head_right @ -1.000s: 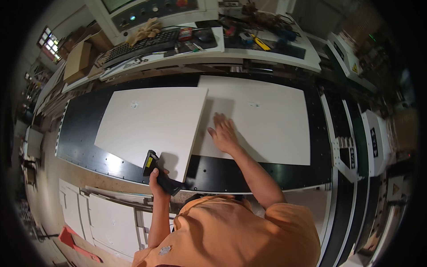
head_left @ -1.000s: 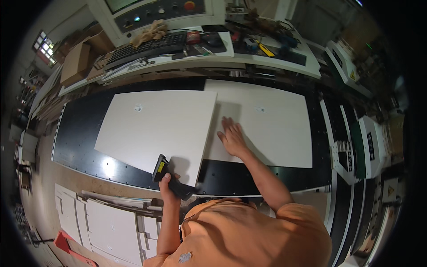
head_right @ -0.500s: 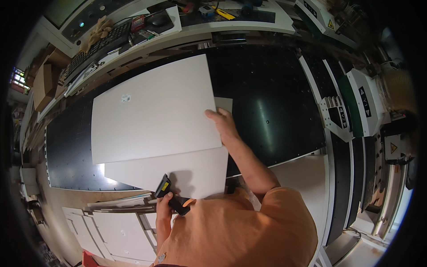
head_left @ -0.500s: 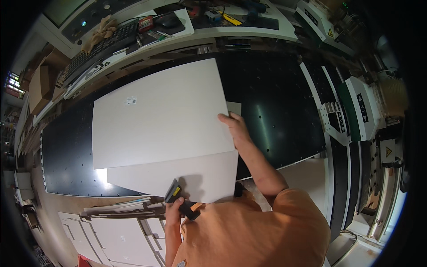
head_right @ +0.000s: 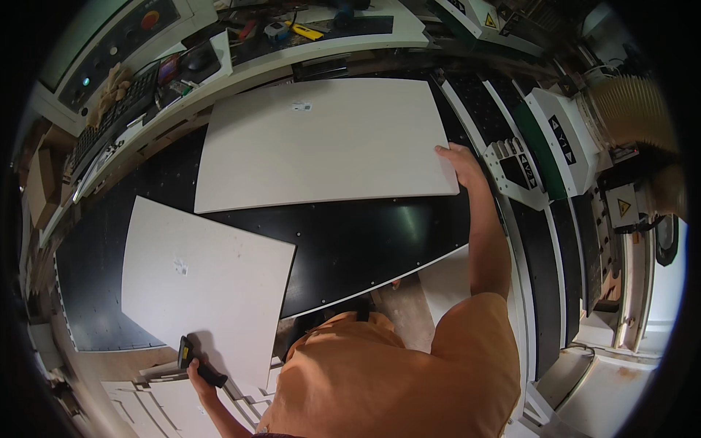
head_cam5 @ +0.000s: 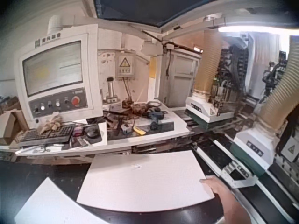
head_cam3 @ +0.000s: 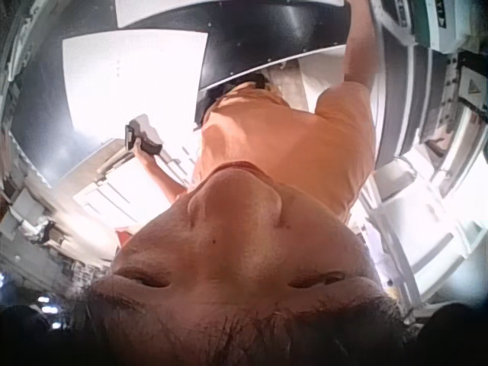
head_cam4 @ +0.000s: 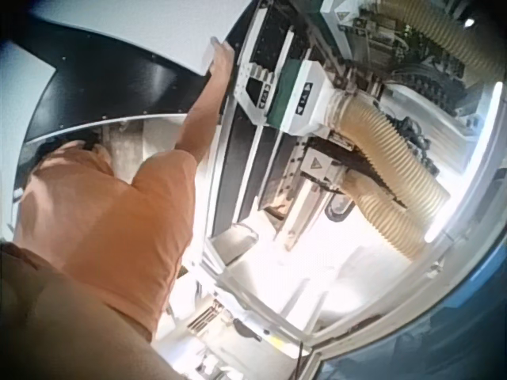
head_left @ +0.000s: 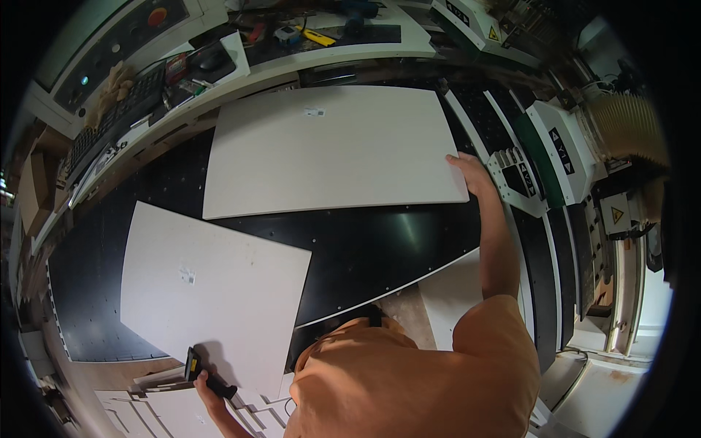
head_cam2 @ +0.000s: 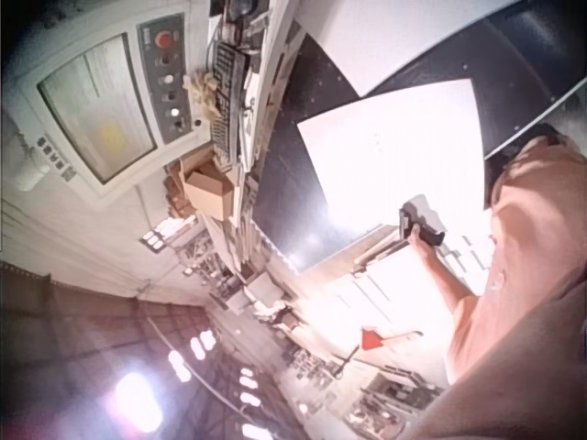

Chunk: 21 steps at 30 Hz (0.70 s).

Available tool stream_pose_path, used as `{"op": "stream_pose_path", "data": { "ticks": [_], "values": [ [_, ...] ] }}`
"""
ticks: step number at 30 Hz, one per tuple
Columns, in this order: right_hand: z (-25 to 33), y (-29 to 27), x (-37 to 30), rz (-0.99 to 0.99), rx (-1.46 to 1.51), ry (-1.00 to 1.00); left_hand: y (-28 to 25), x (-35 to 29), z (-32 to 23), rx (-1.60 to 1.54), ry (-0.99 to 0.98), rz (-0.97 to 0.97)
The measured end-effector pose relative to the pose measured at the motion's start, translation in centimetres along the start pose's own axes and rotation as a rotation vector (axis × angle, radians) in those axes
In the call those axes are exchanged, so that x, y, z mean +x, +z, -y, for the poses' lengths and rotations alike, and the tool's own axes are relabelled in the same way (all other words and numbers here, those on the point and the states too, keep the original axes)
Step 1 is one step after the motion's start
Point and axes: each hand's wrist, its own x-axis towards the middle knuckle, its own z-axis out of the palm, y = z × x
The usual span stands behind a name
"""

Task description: The person repeatedly picks up white rectangular panels, scans them with a handheld barcode scanner, and places them on a worktable or stacks them on the floor. The person also removes a label from one panel and uses a yellow tool to scrape the worktable surface.

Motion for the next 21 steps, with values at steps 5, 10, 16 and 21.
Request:
{"op": "stream_pose_path", "data": {
  "ticks": [5,10,16,21],
  "values": [
    [-0.7,4.6,2.5,-0.494,-0.871,-0.692,-7.7,0.0,1.1,-0.001,-0.135,-0.051],
    [-3.4,18.4,-0.5,-0.388,-0.858,-0.974,-8.5,0.4,2.2,-0.023,-0.162,-0.003],
    [-1.0,20.6,1.7,-0.411,-0.815,-0.952,-3.1,0.1,2.1,0.004,-0.085,-0.068],
    [-1.7,17.2,3.6,-0.448,-0.826,-0.923,0.3,0.2,2.0,0.008,-0.108,-0.058]
  ]
}}
